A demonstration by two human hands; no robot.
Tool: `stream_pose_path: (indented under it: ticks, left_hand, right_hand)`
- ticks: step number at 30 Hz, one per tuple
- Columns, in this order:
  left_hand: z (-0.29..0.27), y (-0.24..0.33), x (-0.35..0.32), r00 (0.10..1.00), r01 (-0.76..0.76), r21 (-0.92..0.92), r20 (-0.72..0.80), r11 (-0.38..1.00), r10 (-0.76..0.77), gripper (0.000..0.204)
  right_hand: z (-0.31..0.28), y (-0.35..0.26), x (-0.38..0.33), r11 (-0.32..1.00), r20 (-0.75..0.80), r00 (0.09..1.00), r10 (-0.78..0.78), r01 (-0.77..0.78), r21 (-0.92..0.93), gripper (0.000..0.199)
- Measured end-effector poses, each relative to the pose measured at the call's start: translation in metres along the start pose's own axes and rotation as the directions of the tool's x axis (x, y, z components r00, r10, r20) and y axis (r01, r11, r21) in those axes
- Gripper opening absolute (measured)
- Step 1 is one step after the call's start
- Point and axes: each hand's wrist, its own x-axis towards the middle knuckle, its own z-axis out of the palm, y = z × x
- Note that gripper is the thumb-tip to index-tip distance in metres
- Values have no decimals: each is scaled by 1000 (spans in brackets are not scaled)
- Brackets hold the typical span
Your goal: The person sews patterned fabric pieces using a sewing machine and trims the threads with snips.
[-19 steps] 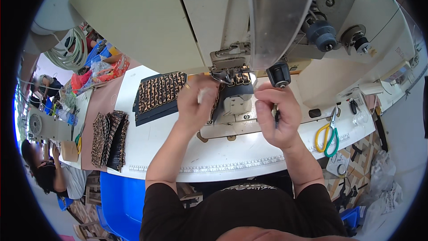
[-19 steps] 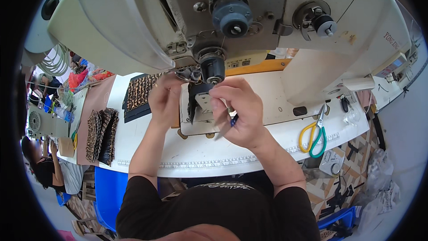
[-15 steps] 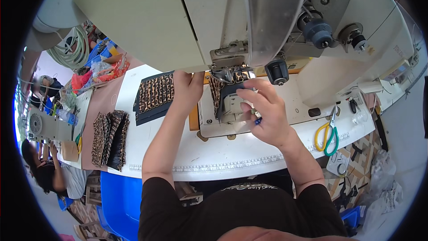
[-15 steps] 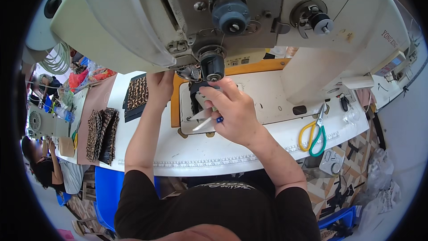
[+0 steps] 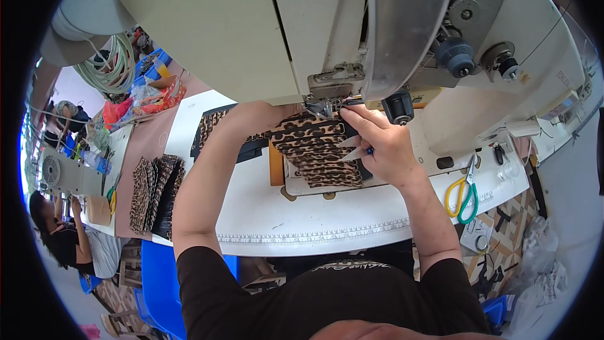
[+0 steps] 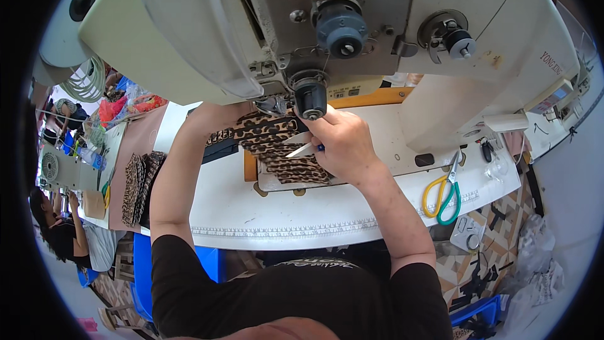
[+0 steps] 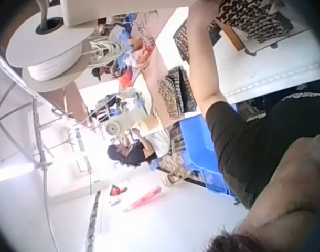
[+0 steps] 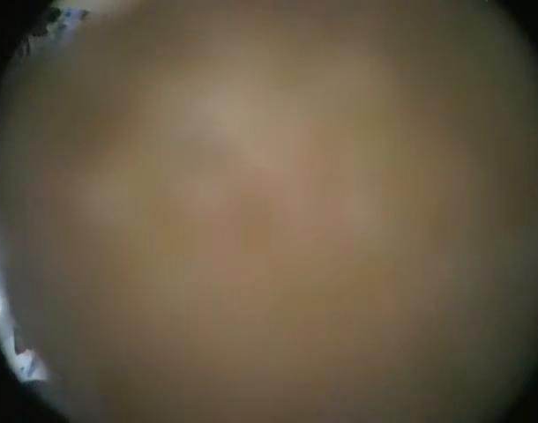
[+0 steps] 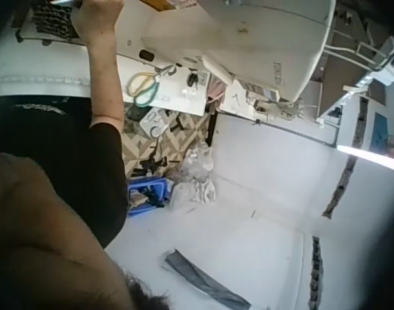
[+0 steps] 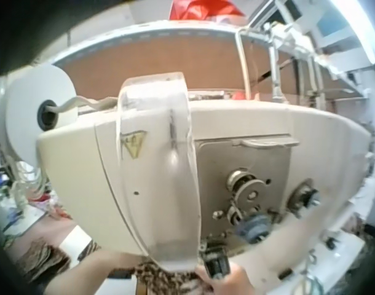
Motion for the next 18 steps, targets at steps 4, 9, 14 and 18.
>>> stream_pose_path:
  ticks: [4, 9, 14, 18]
  left_hand:
    - [12, -16, 2, 992, -8, -61, -125, 998, 0, 23]
    - [12, -32, 6, 997, -51, 41, -50, 998, 53, 23]
    - [0, -20, 6, 993, 113, -229, 52, 967, -104, 24]
    - [0, -16, -2, 977, 148, -631, 211, 762, -15, 31]
  right_hand:
    - [1, -2, 2, 999, 5, 1000, -3, 3, -44, 57]
    - [1, -3, 4, 995, 5, 999, -36, 37, -92, 60]
    - [0, 2, -2, 999, 23, 1000, 12, -11, -32, 60]
    - [-7, -10, -5, 970, -108, 986, 131, -105, 219, 44]
